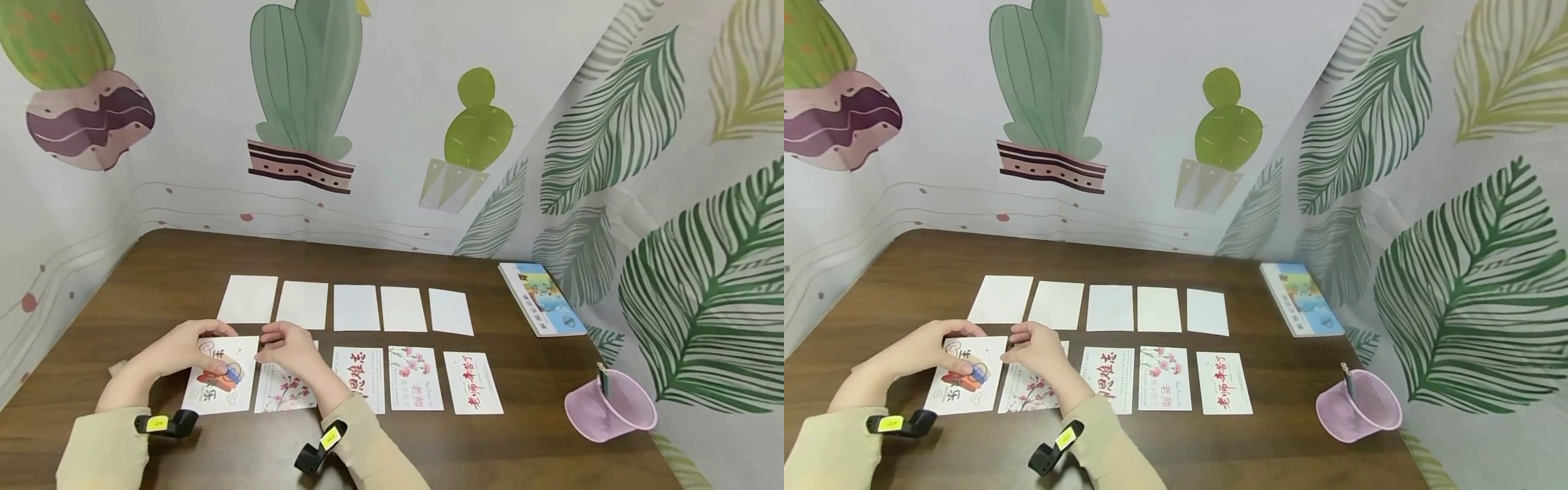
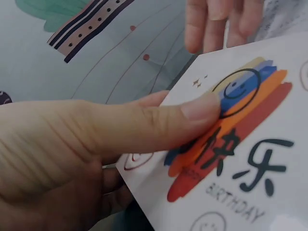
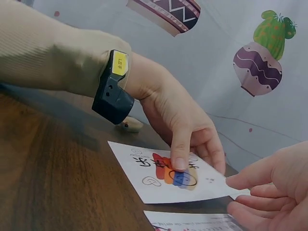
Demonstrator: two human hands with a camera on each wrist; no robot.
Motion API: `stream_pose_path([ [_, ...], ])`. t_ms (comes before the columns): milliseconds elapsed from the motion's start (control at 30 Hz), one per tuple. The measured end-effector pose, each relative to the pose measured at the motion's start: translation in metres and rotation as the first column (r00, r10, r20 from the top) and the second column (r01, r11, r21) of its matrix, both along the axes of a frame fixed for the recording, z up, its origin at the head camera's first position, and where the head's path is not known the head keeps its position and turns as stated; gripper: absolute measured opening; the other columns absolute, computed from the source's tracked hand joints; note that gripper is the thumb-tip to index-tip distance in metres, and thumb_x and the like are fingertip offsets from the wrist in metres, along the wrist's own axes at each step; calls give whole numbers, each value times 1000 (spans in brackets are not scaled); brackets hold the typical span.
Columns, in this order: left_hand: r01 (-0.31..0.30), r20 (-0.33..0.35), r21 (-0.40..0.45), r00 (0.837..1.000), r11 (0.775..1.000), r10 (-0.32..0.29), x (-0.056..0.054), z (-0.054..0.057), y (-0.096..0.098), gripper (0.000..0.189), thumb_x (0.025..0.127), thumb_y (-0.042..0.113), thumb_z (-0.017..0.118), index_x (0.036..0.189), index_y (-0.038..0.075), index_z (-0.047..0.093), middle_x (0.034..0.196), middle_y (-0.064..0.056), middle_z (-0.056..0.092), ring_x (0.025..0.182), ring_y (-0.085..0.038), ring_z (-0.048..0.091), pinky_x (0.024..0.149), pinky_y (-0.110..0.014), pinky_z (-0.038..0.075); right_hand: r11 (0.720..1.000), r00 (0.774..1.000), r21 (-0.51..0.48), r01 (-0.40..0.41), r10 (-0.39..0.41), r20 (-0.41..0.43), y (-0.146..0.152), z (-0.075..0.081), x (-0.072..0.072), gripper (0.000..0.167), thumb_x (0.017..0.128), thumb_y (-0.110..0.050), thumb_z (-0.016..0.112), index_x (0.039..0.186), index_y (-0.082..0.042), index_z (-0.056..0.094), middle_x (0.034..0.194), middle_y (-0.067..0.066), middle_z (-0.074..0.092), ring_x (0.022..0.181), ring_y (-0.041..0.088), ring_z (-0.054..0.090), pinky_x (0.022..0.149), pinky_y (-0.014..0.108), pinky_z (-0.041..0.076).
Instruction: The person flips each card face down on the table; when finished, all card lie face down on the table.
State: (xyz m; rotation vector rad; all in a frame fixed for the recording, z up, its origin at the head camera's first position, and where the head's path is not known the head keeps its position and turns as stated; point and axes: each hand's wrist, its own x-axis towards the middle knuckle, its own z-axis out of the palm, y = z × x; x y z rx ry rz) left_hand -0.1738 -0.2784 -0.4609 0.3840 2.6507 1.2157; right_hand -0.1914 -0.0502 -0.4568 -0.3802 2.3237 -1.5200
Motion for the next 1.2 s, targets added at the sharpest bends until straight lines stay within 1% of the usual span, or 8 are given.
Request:
stream_pose_path([
  [133, 52, 27, 102, 998, 993, -55, -2, -2, -4, 55, 72, 20, 86, 116, -3, 61, 96, -9, 69, 75, -4, 60, 66, -22, 50, 999, 998, -42, 17, -15, 58, -3, -2, 3, 39, 78, -6, 78, 115, -7, 67, 94, -2, 72, 80, 4, 64, 73, 17, 49],
  [333, 36, 75, 177, 996, 984, -50, -4, -4, -5, 57, 77, 16, 83, 123, -5, 56, 93, -9, 68, 75, -6, 62, 66, -23, 52, 996, 993, -66, 61, -54, 102, -10, -3, 7, 36, 76, -5, 78, 111, -5, 67, 85, -1, 70, 73, 3, 58, 67, 18, 47],
  [533, 6, 86, 183, 996, 983, -23, -3, -3, -5, 59, 78, 15, 82, 126, -4, 55, 92, -5, 69, 78, -7, 62, 70, -23, 49, 987, 983, -136, 90, -66, 171, -15, -6, 9, 30, 75, 1, 77, 104, -1, 68, 79, 1, 68, 66, 6, 59, 62, 19, 53],
  [667, -7, 94, 196, 996, 981, -12, -2, 0, -5, 60, 79, 16, 81, 128, -4, 53, 90, -2, 70, 78, -8, 62, 70, -24, 49, 980, 976, -185, 72, -31, 218, -19, -7, 13, 22, 76, 3, 75, 97, -1, 71, 79, 5, 72, 61, 6, 59, 55, 18, 49],
  [933, -19, 88, 207, 996, 978, 0, -3, 5, -5, 63, 80, 15, 80, 132, -5, 50, 91, -4, 69, 76, -9, 63, 68, -25, 51, 971, 975, -235, 54, -1, 220, -22, -5, 17, 19, 79, 3, 72, 98, 2, 72, 85, 13, 75, 63, 8, 64, 58, 20, 54],
  [1067, -78, 74, 180, 995, 981, 66, -3, 10, -1, 69, 81, 18, 80, 136, -4, 46, 99, -13, 70, 78, -8, 64, 68, -25, 53, 974, 983, -214, 79, -41, 177, -19, 0, 16, 21, 80, -1, 73, 101, -1, 73, 85, 9, 76, 62, 4, 60, 55, 17, 48],
  [1133, -136, 41, 155, 991, 979, 131, -2, 14, 1, 71, 82, 22, 80, 138, -4, 45, 110, -21, 67, 83, 0, 61, 70, -22, 52, 977, 988, -196, 85, -58, 140, -17, 2, 14, 22, 80, -3, 74, 102, -2, 73, 86, 7, 76, 62, 2, 59, 54, 16, 46],
  [1200, -211, -13, 137, 977, 968, 214, -1, 20, 4, 71, 83, 26, 79, 139, -3, 45, 121, -25, 61, 88, 9, 55, 72, -18, 49, 977, 990, -190, 99, -78, 118, -14, 3, 12, 22, 81, -5, 74, 103, -3, 72, 87, 7, 76, 64, 2, 60, 56, 16, 48],
])
